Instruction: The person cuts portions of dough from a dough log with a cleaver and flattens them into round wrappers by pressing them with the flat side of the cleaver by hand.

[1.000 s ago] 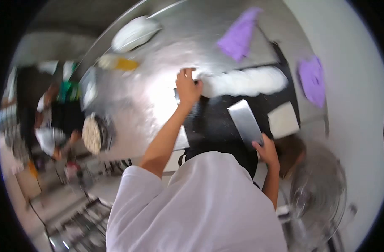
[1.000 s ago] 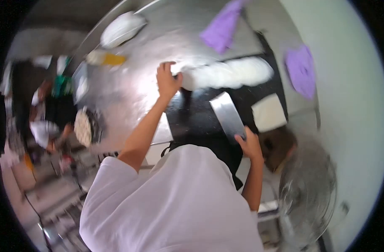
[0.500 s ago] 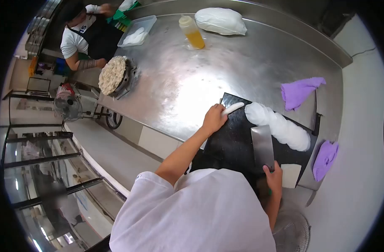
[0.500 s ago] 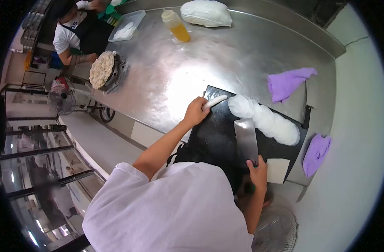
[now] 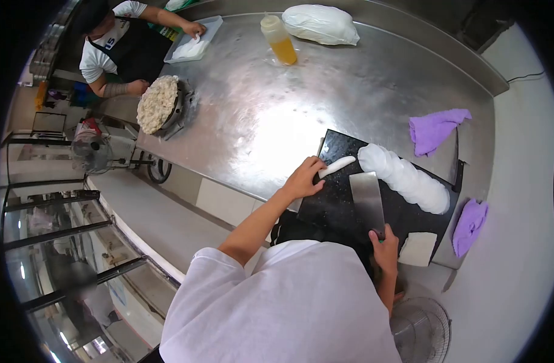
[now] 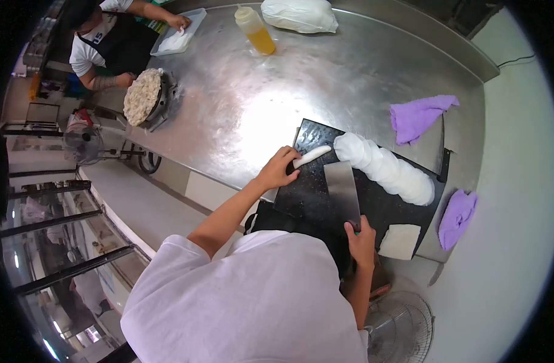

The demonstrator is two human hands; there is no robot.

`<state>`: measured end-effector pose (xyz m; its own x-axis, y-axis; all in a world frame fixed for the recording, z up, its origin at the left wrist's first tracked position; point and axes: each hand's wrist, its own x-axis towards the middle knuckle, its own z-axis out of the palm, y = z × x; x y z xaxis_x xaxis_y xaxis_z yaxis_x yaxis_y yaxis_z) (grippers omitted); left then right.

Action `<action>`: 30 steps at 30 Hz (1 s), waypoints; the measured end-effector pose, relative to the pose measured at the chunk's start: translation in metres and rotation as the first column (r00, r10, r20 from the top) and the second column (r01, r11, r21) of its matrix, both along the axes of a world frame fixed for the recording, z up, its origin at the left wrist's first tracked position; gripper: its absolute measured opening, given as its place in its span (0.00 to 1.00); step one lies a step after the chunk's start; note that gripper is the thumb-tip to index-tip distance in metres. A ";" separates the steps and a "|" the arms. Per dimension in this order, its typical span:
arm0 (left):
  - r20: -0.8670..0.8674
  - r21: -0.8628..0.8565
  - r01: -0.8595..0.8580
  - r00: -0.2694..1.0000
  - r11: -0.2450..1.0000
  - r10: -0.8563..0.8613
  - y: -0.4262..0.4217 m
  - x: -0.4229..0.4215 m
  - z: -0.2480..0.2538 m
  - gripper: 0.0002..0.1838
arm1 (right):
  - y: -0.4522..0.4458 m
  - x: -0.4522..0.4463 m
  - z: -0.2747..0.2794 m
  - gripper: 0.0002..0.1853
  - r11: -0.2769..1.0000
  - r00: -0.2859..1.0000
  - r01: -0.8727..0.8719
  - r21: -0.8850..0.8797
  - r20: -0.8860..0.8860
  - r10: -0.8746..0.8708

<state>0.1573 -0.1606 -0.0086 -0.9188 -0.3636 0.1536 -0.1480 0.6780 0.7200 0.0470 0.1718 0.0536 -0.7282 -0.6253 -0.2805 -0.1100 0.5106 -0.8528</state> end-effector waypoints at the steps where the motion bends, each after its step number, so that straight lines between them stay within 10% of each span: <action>1: -0.038 0.000 0.047 0.998 0.999 -0.047 -0.004 0.003 0.000 0.20 | -0.002 0.000 -0.006 0.14 1.000 1.000 0.002 0.007 0.000 -0.002; 30: -0.245 0.173 -0.056 0.965 0.983 0.098 -0.025 -0.012 -0.039 0.10 | -0.130 0.061 -0.016 0.23 0.924 0.972 -0.002 0.382 -0.215 0.091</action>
